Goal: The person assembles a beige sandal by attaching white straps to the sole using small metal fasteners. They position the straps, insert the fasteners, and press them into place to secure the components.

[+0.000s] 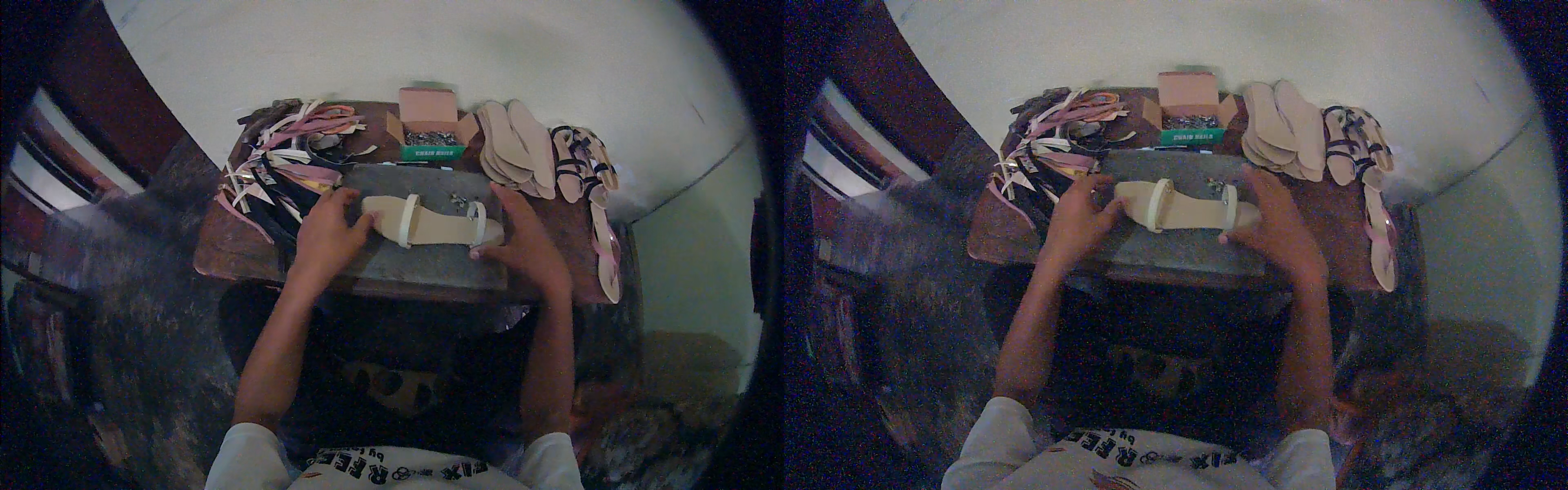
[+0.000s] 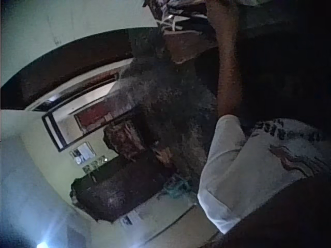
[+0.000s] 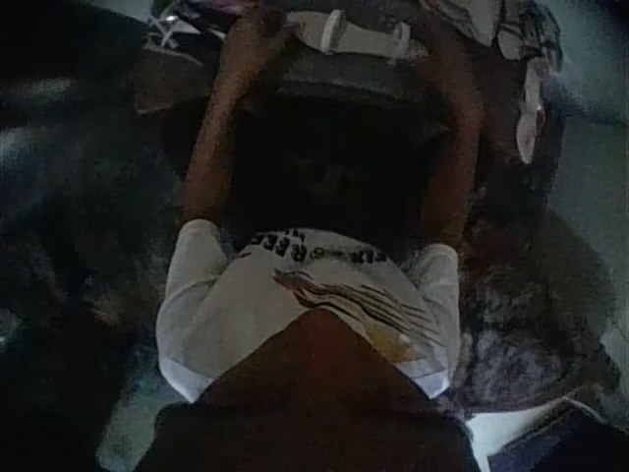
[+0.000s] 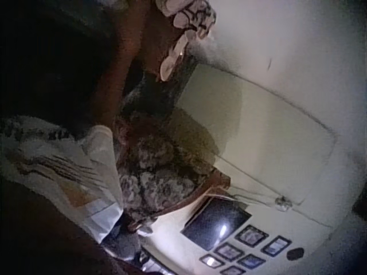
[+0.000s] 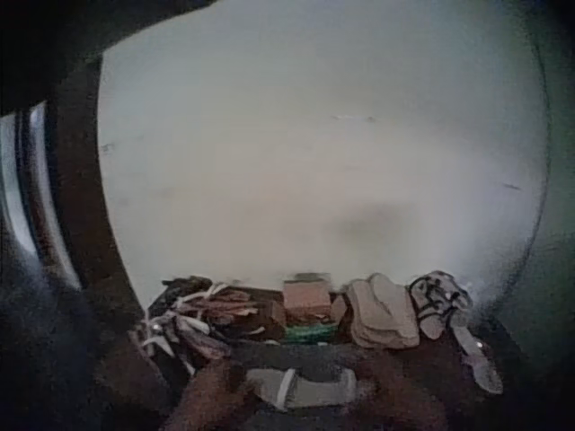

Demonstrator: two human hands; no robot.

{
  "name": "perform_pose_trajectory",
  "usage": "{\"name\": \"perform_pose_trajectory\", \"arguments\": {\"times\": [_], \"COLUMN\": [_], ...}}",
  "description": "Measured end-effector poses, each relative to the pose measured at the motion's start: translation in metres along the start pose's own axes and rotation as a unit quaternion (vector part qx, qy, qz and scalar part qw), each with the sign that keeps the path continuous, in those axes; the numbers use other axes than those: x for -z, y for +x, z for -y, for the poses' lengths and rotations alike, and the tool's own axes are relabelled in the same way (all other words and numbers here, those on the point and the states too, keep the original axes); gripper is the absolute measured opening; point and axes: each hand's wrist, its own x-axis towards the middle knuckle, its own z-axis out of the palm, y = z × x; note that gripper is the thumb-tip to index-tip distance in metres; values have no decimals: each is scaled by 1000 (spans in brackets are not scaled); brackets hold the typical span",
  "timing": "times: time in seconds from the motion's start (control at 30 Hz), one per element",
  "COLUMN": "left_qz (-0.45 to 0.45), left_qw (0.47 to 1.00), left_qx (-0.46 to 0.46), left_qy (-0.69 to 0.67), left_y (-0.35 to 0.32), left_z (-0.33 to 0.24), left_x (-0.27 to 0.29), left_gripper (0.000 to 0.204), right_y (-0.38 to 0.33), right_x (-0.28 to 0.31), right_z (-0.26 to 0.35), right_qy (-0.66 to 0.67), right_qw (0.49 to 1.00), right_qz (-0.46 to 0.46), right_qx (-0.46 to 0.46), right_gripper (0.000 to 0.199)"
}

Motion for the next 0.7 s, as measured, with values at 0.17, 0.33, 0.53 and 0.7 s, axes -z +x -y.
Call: {"name": "perform_pose_trajectory", "arguments": {"times": [0.17, 0.33, 0.53, 0.7], "left_qz": [61, 112, -7, -153], "left_qw": [998, 991, 998, 984], "left_qx": [16, 62, 55, 86], "left_qy": [-28, 27, -33, -42], "left_y": [-2, -12, -24, -6], "left_z": [9, 20, 54, 99], "left_x": [15, 31, 57, 98], "left_gripper": [30, 27, 22, 15], "right_y": [9, -3, -20, 1], "right_x": [-10, -65, -117, -149], "right_z": [50, 77, 121, 157], "right_qy": [-81, -83, -1, 103], "right_qw": [990, 975, 968, 963], "right_qz": [-112, -92, -5, 37], "right_qx": [11, 185, 252, 247], "right_gripper": [59, 28, 18, 18]}}
